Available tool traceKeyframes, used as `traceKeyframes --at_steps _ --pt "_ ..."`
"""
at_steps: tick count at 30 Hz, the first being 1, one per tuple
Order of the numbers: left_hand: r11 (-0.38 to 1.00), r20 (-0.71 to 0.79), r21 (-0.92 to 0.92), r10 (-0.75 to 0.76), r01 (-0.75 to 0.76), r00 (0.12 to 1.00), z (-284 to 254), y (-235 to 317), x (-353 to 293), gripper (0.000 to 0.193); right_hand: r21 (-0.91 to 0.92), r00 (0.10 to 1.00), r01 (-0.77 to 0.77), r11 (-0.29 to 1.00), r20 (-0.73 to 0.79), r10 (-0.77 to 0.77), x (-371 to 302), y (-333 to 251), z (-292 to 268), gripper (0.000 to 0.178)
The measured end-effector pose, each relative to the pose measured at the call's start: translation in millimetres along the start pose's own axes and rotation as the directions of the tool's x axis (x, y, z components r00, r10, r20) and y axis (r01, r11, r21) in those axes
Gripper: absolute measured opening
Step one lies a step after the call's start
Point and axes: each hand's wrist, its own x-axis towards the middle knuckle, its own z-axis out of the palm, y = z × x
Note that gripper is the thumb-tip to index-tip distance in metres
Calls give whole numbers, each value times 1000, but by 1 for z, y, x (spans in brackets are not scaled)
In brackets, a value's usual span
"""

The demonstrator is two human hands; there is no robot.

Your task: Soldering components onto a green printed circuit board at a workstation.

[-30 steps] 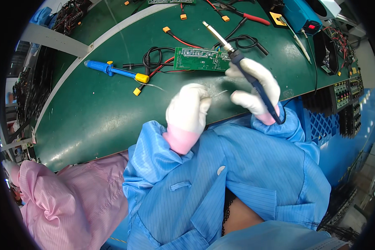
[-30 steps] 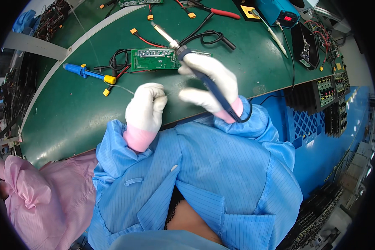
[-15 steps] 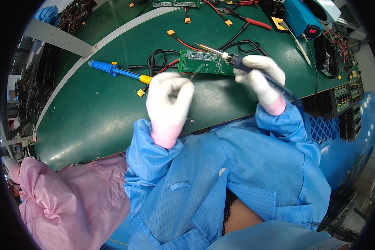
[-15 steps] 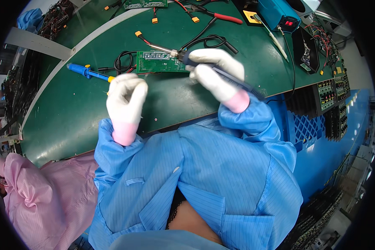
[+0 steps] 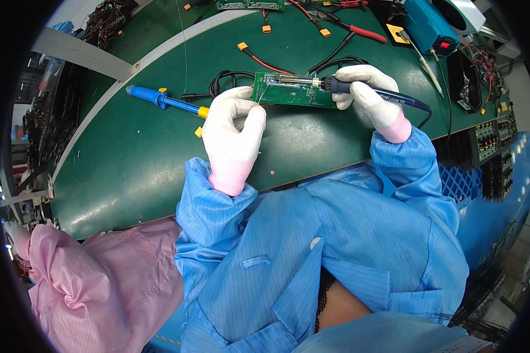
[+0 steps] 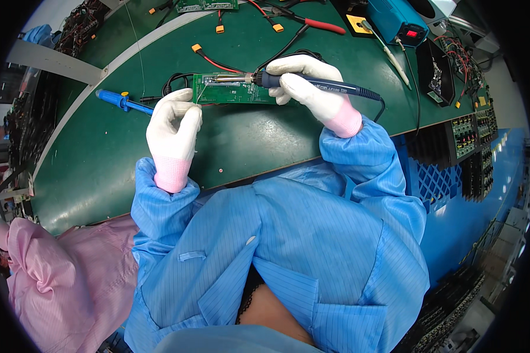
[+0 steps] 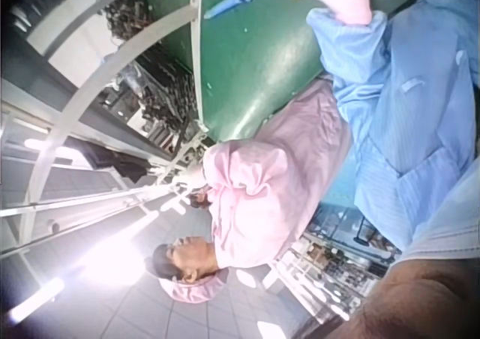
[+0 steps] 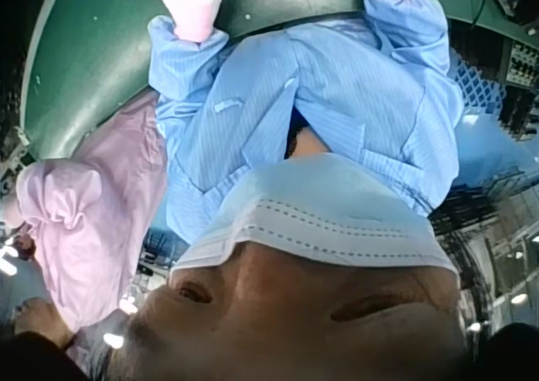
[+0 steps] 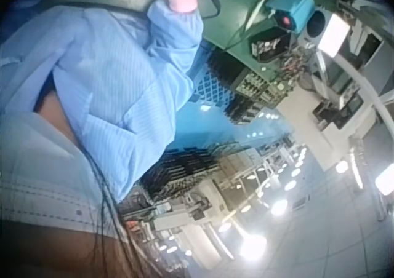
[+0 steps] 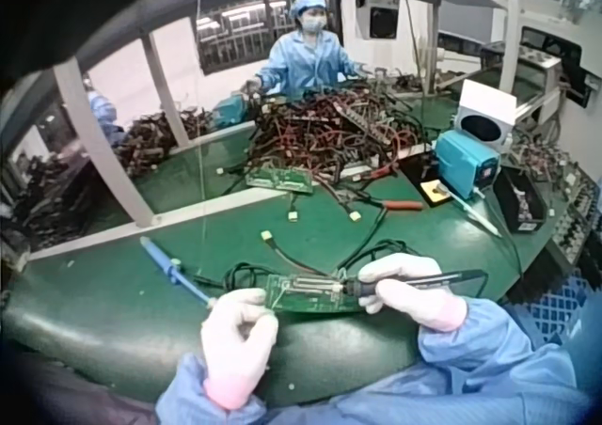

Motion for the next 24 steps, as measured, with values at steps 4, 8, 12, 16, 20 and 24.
traceKeyframes --at_steps 4,8,12,16,20,24 --pt "1000 3 1 -10 10 1000 1 0 2 6 7 999 -34 999 23 34 2 -1 -3 29" --pt "1000 2 21 17 -17 1000 0 2 4 6 5 998 -45 999 54 44 6 -2 -5 29" --pt "997 4 50 55 -55 998 1 -1 4 6 11 995 -53 999 85 51 10 -2 -9 30" --pt "995 6 60 79 -79 997 1 0 5 6 15 993 -50 999 112 48 12 -4 -12 31" --pt "993 7 69 93 -94 996 2 1 6 6 15 991 -48 999 129 46 14 -5 -14 32" --pt "990 7 93 105 -105 994 3 1 9 5 11 990 -61 998 128 59 15 -6 -15 32"
